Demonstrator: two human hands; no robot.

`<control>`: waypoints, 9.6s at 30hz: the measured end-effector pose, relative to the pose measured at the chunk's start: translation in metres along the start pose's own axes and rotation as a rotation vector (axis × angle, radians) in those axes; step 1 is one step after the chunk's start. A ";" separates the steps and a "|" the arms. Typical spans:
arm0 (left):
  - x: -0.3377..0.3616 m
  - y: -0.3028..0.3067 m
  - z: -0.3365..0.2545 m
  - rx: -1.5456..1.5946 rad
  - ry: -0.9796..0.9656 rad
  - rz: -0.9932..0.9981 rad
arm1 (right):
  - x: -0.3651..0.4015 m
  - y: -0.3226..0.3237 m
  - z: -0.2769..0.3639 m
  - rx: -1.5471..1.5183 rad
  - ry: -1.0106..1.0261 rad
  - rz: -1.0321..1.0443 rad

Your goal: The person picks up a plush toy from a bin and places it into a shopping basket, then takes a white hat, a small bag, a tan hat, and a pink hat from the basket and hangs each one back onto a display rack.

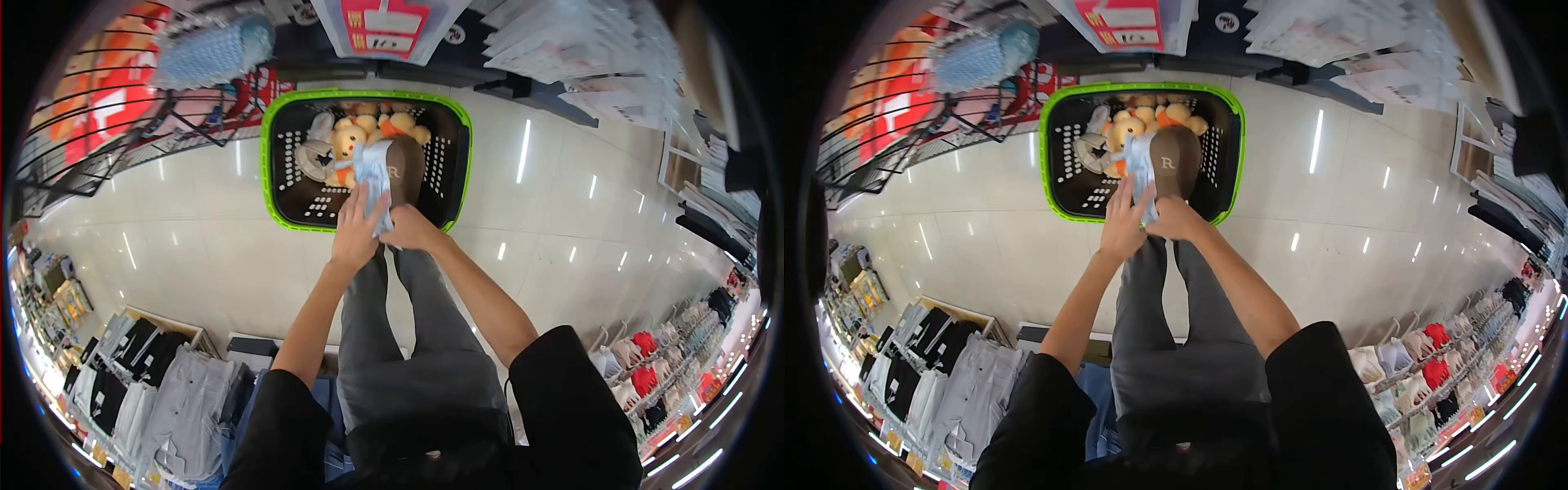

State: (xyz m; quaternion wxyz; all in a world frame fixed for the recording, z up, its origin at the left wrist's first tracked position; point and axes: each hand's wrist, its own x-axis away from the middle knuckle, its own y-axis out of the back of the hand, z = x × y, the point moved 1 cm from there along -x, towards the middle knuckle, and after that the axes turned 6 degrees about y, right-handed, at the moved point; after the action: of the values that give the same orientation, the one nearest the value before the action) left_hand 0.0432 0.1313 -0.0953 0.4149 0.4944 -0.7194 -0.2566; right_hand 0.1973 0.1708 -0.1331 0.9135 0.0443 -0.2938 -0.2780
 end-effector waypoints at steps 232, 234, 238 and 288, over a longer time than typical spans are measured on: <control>0.332 0.037 -0.050 0.382 0.572 -0.106 | 0.319 -0.080 -0.007 0.208 -0.225 -0.139; 0.302 0.046 -0.057 0.406 0.565 -0.021 | 0.313 -0.078 0.009 0.235 -0.237 -0.140; 0.253 0.056 -0.040 0.450 0.504 0.132 | 0.296 -0.077 0.030 0.227 -0.284 -0.203; 0.026 -0.084 0.081 1.417 1.096 0.140 | -0.028 -0.055 -0.119 -1.633 -0.543 -0.744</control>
State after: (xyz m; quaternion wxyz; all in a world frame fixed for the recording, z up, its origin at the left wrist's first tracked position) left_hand 0.0122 0.0721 -0.1942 0.3123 0.6427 -0.4387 0.5450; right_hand 0.2189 0.1298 -0.2584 0.4140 -0.5861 -0.1776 -0.6735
